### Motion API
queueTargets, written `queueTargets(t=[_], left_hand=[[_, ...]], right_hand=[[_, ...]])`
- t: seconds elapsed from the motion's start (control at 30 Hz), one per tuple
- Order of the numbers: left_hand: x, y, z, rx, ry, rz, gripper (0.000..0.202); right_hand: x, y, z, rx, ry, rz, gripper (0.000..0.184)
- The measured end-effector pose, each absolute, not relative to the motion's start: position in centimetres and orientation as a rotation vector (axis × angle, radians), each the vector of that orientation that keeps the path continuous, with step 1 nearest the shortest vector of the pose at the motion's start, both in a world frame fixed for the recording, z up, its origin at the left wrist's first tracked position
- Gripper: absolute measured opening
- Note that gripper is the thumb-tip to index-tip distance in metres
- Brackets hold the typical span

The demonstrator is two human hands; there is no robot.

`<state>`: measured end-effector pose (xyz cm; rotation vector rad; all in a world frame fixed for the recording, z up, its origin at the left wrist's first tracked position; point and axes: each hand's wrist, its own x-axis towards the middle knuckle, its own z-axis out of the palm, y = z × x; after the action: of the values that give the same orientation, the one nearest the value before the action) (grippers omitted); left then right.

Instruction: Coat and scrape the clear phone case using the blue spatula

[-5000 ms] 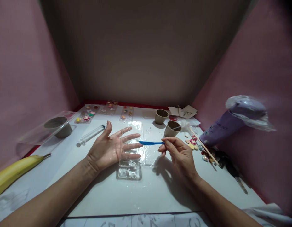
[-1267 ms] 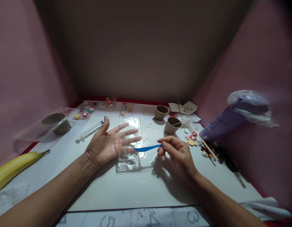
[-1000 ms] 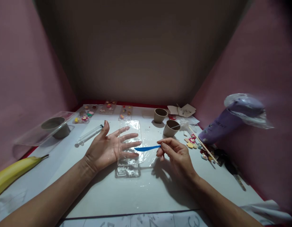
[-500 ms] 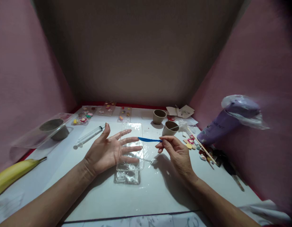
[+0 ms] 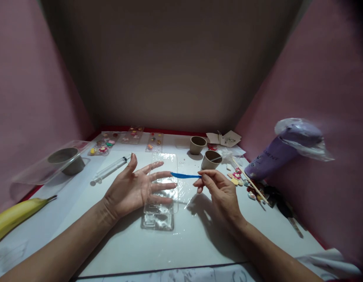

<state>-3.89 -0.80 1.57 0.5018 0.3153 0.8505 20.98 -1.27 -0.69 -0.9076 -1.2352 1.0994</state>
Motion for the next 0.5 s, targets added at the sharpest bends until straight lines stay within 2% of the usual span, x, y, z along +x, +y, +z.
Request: queueTargets(t=[0.2, 0.5], left_hand=[[-3.77, -0.99, 1.86, 0.533, 0.321, 0.801, 0.084], [-3.69, -1.04, 1.97, 0.547, 0.318, 0.791, 0.083]], right_hand=[[21.15, -0.82, -0.76, -0.920, -1.107, 1.142, 0.015], [20.95, -0.89, -0.08, -0.903, -0.953, 1.373, 0.019]])
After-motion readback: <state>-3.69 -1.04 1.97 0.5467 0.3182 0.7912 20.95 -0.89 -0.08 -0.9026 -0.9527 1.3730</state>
